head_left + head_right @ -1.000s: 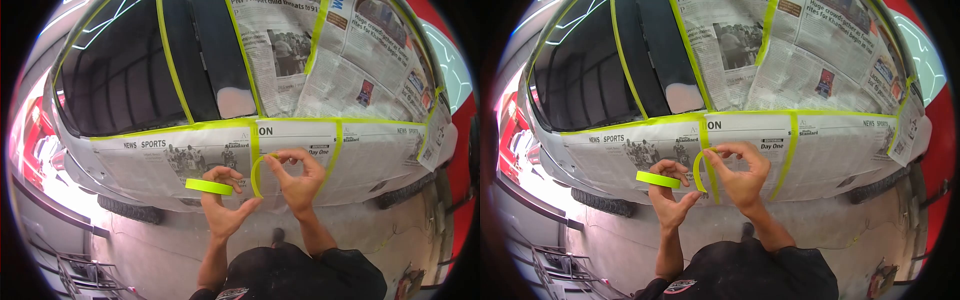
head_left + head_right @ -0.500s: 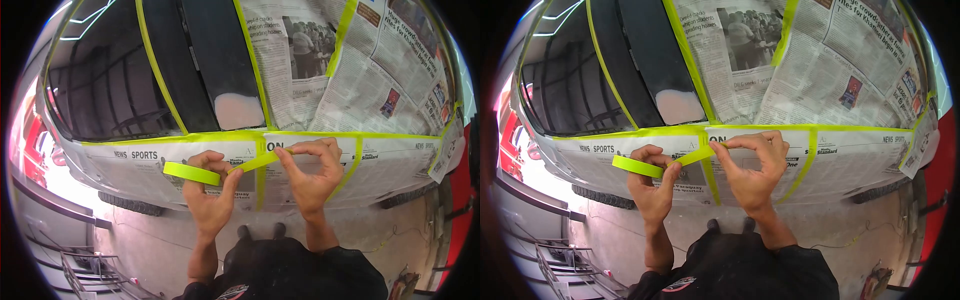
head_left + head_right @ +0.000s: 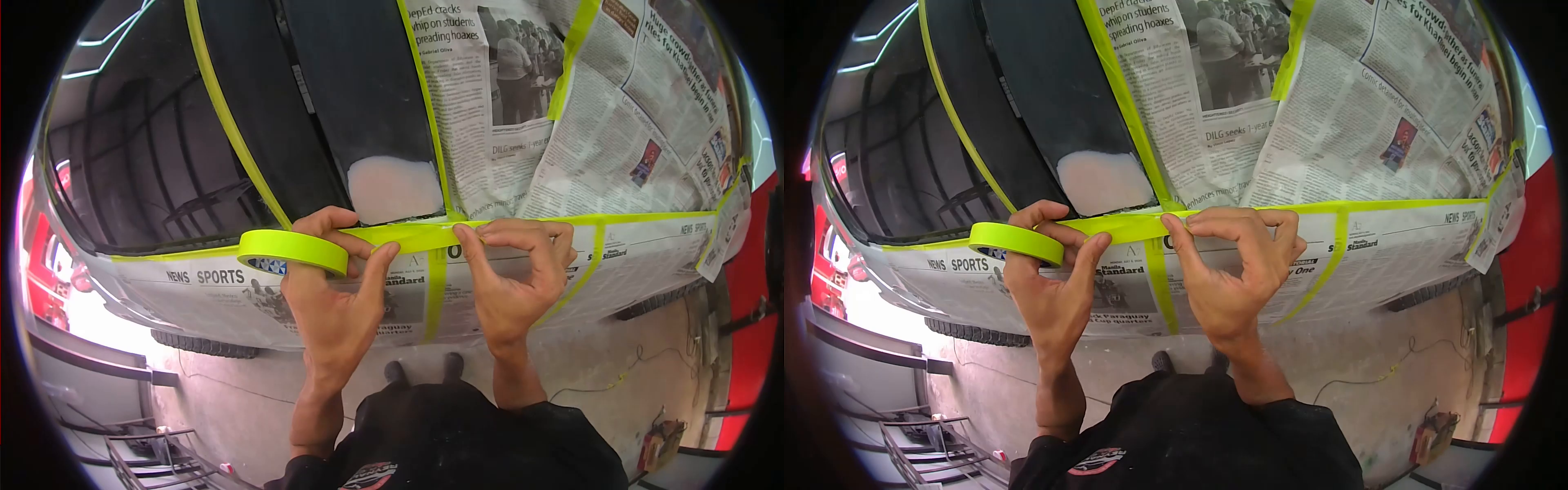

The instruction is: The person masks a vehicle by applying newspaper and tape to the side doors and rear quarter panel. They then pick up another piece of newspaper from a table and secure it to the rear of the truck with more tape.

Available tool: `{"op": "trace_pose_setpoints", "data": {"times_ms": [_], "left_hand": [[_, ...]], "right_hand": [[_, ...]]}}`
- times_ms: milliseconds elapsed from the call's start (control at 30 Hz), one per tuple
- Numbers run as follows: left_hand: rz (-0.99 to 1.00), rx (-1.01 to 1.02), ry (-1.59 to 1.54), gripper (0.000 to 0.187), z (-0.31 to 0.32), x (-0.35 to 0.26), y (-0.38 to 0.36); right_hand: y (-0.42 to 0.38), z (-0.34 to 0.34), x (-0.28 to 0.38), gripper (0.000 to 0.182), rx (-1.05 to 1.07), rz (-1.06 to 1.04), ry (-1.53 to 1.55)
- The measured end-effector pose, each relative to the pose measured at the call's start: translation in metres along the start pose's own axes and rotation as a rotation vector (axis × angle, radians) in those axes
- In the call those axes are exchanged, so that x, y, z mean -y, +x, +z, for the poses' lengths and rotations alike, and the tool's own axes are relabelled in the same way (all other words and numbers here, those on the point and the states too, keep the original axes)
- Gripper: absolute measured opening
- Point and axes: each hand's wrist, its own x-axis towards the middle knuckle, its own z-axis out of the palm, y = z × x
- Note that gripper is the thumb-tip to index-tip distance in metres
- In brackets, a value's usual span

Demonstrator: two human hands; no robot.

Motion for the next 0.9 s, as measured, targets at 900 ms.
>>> {"op": "trace_pose_setpoints", "data": {"times_ms": [900], "left_hand": [[-0.155, 0.015, 0.142, 0.045, 0.005, -0.01, 0.016]], "right_hand": [[0.006, 0.01, -0.006, 0.03, 0.002, -0.012, -0.039]]}}
